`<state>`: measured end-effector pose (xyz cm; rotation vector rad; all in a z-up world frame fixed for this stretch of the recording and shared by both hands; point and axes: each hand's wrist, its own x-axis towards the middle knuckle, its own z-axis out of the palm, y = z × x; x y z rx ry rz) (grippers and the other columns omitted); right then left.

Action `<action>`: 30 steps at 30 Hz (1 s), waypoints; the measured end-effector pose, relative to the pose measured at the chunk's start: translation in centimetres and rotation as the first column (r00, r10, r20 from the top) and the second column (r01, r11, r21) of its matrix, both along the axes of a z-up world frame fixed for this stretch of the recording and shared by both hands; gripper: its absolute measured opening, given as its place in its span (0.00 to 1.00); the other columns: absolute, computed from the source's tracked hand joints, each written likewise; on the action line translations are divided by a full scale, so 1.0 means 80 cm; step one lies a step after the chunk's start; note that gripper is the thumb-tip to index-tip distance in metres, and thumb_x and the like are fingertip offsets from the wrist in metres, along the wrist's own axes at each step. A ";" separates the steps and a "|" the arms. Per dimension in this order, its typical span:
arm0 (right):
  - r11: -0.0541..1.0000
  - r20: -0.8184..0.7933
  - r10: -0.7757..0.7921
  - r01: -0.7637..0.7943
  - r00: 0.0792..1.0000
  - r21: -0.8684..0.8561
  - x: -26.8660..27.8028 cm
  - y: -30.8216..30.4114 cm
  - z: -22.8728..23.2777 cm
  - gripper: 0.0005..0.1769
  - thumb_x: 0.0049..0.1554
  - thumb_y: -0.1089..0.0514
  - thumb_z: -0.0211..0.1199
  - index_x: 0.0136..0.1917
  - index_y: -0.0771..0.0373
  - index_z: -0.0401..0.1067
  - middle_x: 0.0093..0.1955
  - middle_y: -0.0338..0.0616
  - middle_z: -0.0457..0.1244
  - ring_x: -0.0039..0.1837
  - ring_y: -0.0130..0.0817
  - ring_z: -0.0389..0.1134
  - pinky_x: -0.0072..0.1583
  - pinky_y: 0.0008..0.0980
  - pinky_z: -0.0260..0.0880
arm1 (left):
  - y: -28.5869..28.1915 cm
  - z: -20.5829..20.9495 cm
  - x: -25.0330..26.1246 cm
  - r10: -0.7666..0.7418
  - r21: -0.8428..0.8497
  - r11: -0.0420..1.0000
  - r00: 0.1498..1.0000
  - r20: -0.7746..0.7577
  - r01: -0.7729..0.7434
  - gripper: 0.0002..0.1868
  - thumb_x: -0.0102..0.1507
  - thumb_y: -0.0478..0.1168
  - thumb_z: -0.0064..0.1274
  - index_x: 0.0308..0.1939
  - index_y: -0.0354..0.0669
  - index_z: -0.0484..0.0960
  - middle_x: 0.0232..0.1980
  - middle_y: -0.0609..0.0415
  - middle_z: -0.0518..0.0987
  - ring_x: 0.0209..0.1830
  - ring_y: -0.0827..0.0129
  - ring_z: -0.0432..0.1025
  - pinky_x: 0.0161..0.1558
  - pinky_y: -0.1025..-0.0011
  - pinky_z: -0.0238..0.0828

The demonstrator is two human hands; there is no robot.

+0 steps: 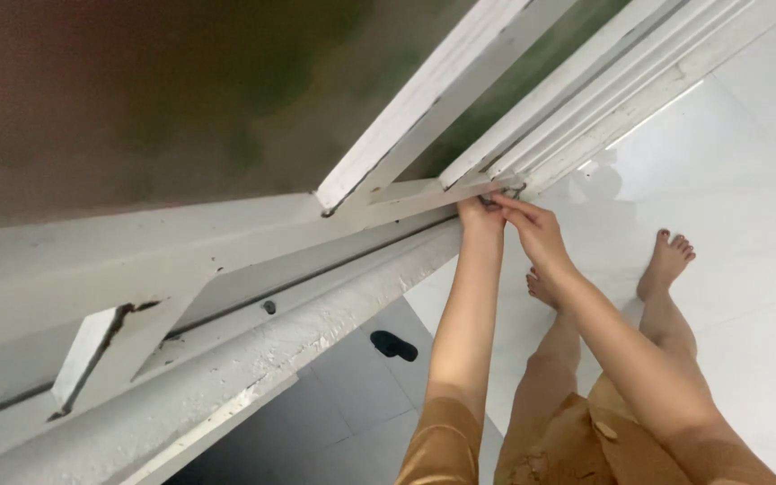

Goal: The person wipes the white metal window frame and sill using a cloth. They systematically clean the horizontal bars and vertical edges of the frame.

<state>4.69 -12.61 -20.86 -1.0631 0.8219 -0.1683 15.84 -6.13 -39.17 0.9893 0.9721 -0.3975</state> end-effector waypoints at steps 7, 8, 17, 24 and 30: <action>0.999 -0.014 0.023 -0.022 1.000 0.040 -0.040 -0.045 -0.023 0.14 0.59 0.61 0.59 0.55 0.55 0.82 0.48 0.46 0.71 0.55 0.32 0.69 0.61 0.35 0.71 | 0.001 0.013 -0.023 0.117 0.052 0.991 0.985 0.124 -0.125 0.24 0.63 0.42 0.60 0.62 0.44 0.76 0.60 0.46 0.75 0.63 0.49 0.70 0.60 0.52 0.73; 0.999 0.013 0.029 -0.029 0.999 0.028 -0.045 -0.056 -0.042 0.16 0.59 0.65 0.56 0.54 0.58 0.82 0.48 0.49 0.71 0.53 0.37 0.72 0.60 0.37 0.74 | 0.000 0.009 -0.026 0.097 0.171 0.978 0.985 0.145 -0.122 0.28 0.59 0.30 0.61 0.63 0.46 0.75 0.59 0.44 0.72 0.62 0.45 0.68 0.64 0.46 0.68; 0.948 0.087 0.232 -0.205 0.969 -0.244 -0.003 -0.130 -0.119 0.25 0.54 0.67 0.64 0.65 0.59 0.73 0.59 0.48 0.70 0.54 0.33 0.71 0.56 0.34 0.73 | -0.020 0.030 -0.011 0.097 0.195 0.973 0.987 0.128 -0.121 0.34 0.64 0.38 0.65 0.69 0.35 0.65 0.66 0.38 0.72 0.70 0.47 0.66 0.65 0.48 0.71; 0.975 0.099 0.221 -0.219 0.970 -0.031 -0.025 -0.115 -0.032 0.21 0.57 0.67 0.56 0.64 0.64 0.72 0.58 0.52 0.69 0.51 0.34 0.73 0.52 0.31 0.76 | -0.053 0.027 -0.015 0.292 0.118 0.944 0.945 0.144 -0.309 0.39 0.63 0.48 0.68 0.70 0.35 0.64 0.68 0.38 0.69 0.72 0.41 0.62 0.68 0.43 0.65; 0.527 -0.014 0.427 -0.261 0.904 -0.809 -0.042 -0.141 0.058 0.15 0.64 0.70 0.58 0.53 0.54 0.81 0.49 0.45 0.71 0.53 0.45 0.71 0.58 0.39 0.69 | -0.058 0.032 -0.021 0.326 0.332 0.897 0.944 -0.054 -0.291 0.36 0.59 0.56 0.68 0.60 0.35 0.73 0.55 0.35 0.79 0.61 0.43 0.74 0.56 0.41 0.75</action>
